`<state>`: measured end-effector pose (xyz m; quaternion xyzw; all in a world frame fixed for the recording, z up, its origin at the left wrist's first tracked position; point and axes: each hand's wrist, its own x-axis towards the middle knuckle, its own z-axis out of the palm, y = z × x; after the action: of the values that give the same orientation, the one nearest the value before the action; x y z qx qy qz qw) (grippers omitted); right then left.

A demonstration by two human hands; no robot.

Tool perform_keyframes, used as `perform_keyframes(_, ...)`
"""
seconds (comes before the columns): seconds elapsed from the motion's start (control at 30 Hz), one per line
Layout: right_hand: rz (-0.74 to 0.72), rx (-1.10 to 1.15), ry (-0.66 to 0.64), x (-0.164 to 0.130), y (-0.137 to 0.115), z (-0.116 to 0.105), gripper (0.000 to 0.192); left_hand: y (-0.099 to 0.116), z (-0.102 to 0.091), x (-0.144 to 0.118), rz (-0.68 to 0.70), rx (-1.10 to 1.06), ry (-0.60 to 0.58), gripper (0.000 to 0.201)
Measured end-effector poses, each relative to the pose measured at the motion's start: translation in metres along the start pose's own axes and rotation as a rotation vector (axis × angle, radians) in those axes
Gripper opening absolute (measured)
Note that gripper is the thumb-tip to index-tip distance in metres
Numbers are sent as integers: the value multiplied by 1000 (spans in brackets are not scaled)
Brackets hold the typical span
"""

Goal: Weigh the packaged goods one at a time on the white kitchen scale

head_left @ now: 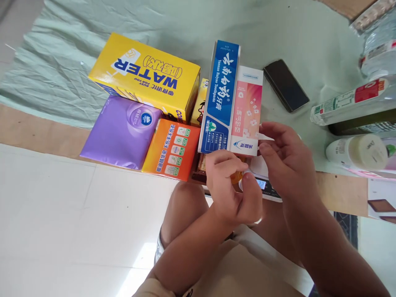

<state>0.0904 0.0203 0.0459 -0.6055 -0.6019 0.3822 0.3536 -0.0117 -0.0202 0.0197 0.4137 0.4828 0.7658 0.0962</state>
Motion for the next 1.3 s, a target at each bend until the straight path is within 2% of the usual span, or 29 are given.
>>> perform_keyframes(0.13,-89,45,120,-18,9,-13,27,6,8,-2,57,4,74,19)
perform_keyframes(0.2,-116,60,221,-35,19,-27,25,9,11,-4,76,-2,62,20)
perform_keyframes(0.33,-83,106,492,-72,44,-69,19,13,13,-16,140,-31,-124,27)
perform_keyframes(0.43,-81,122,687,-94,61,-106,16,16,17,-31,158,-59,-276,23)
perform_keyframes(0.53,-97,128,839,-113,80,-141,16,19,30,-51,172,-96,-438,18)
perform_keyframes(0.63,-53,118,921,-136,99,-171,15,21,51,-75,176,-156,-538,17)
perform_keyframes(0.77,12,94,947,-165,128,-208,16,28,83,-110,184,-245,-670,18)
perform_keyframes(0.9,28,52,1011,-182,158,-249,17,49,110,-147,139,-281,-891,19)
perform_keyframes(1.07,33,-10,1134,-168,183,-296,12,87,158,-184,79,-239,-1152,22)
perform_keyframes(1.13,-6,-56,1236,-155,187,-309,14,99,184,-199,62,-232,-1251,31)
perform_keyframes(1.2,-20,-116,1284,-145,187,-318,23,108,209,-217,45,-288,-1276,44)
perform_keyframes(1.23,-20,-149,1272,-141,186,-321,31,111,219,-226,26,-321,-1258,51)
perform_keyframes(1.3,34,-213,1090,-139,186,-326,54,116,235,-241,-30,-369,-1202,59)
